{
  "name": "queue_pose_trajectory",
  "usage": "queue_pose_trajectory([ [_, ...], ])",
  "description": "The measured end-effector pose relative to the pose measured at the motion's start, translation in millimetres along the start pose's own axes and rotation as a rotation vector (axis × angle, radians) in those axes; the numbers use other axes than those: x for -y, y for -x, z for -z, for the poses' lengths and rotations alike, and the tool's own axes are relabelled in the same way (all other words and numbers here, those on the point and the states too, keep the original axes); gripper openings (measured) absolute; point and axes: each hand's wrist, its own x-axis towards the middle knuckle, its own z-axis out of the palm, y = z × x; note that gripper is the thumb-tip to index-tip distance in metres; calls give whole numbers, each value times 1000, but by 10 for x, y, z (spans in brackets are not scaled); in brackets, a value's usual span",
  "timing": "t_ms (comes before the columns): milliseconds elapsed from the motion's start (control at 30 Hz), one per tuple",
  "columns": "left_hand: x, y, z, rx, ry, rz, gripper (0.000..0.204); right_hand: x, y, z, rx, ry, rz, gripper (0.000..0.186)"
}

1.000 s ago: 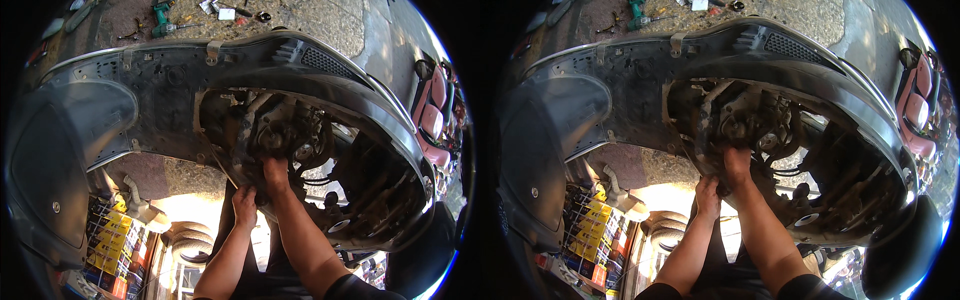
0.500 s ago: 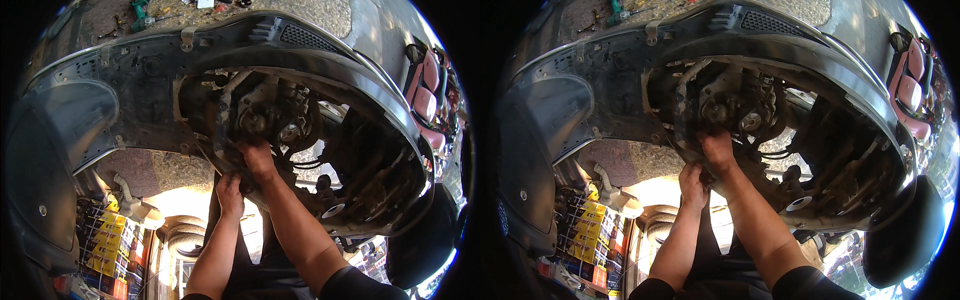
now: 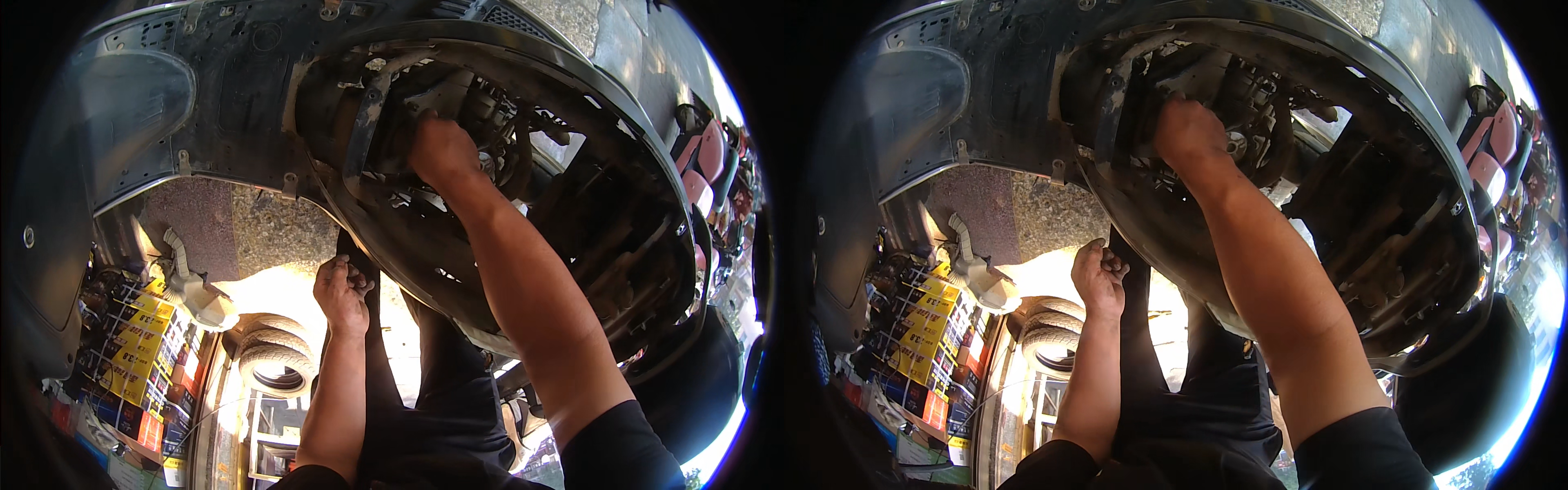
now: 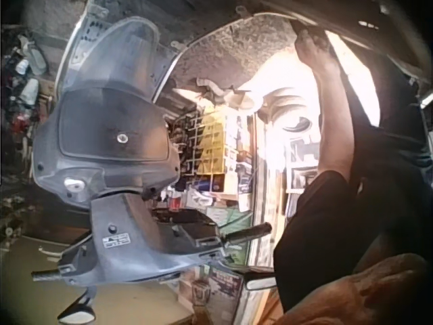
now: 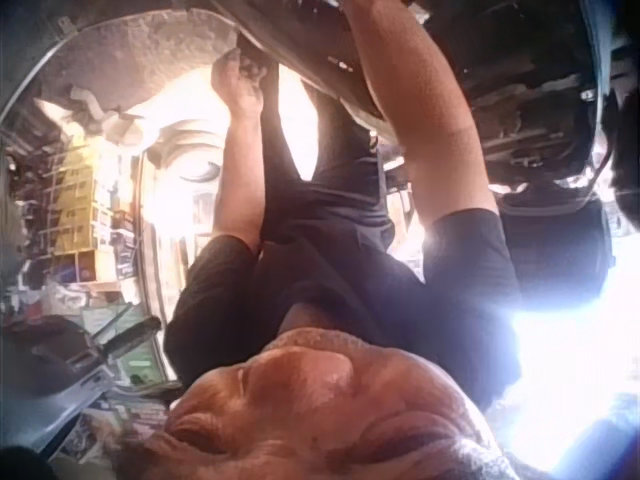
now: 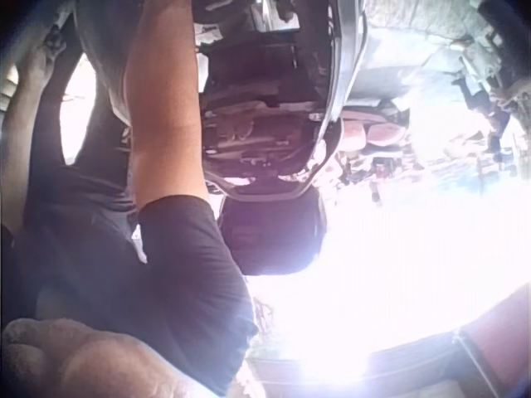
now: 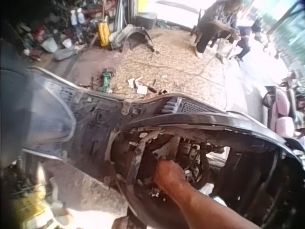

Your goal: The person works on a motorcycle engine, wiping components with a cloth and using a cordless impact wrench to tighten bolts. They handle engine parts and fasteners, moving between the engine bay and the rear wheel area.

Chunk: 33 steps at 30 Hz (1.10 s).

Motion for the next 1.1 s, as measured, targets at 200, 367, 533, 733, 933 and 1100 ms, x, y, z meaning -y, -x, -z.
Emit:
queue_pose_trajectory([
  [200,628,-289,389,-73,-49,78,12,-27,-112,171,182,345,255,30],
  [367,1367,-887,636,-71,-287,197,3,-163,-251,123,57,460,323,36],
  [533,1903,-1482,707,-22,-640,59,26,-299,-404,214,19,655,647,40],
  [733,2326,-1849,741,380,-626,-51,52,-206,-346,335,166,423,292,44],
  [933,2805,-1798,743,423,-1113,-60,78,-254,-373,431,130,624,261,47],
  [1100,3088,-1829,676,396,-1244,-132,69,-380,-426,460,107,827,366,46],
])
